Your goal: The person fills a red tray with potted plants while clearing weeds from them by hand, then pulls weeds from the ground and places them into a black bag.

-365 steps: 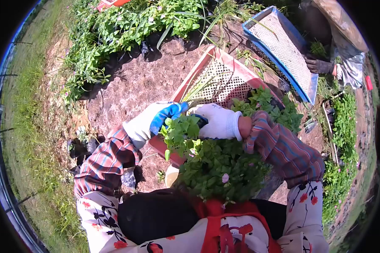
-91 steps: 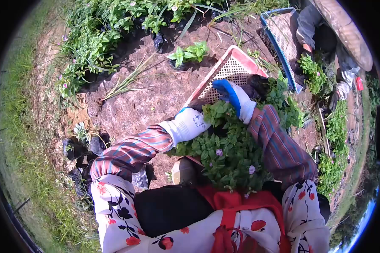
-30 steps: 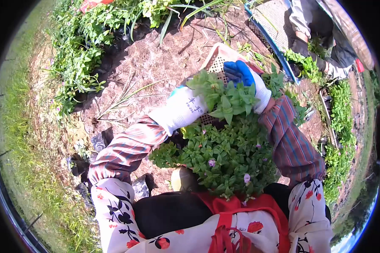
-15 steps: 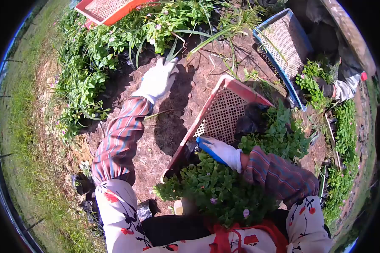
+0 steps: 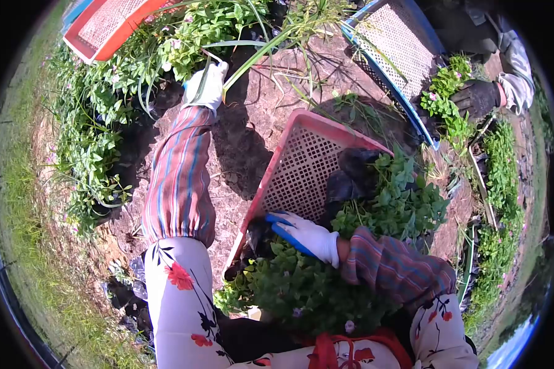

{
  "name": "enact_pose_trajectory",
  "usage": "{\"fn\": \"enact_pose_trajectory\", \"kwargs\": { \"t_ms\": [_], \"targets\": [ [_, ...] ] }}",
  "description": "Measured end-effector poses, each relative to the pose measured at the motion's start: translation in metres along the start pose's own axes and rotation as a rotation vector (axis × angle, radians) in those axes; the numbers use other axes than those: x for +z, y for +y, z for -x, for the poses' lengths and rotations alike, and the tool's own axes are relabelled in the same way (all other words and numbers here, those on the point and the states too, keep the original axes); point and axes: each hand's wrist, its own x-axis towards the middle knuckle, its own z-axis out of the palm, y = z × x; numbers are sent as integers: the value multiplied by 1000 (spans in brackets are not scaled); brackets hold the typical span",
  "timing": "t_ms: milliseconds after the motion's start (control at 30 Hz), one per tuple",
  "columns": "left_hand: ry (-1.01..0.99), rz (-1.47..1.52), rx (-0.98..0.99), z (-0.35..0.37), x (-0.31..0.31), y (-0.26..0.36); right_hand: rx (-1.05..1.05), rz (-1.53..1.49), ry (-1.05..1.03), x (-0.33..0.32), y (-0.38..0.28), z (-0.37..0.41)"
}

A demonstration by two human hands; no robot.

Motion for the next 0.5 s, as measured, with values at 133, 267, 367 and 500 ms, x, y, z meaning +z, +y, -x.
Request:
{"fn": "enact_pose_trajectory", "kwargs": {
  "t_ms": [133,267,367,500],
  "targets": [
    [-113,57,140,19,-17,2,-11,-57,8,-4,3,-4],
    [-203,281,133,66,-53,21,203,-486,-8,-16,-17,4],
    [-256,430,193,104,-85,46,-110,-363,157,-35,3,5],
    [-171,70,636,147,-129,103,-69,-879,412,-87,-32,23]
  ]
}}
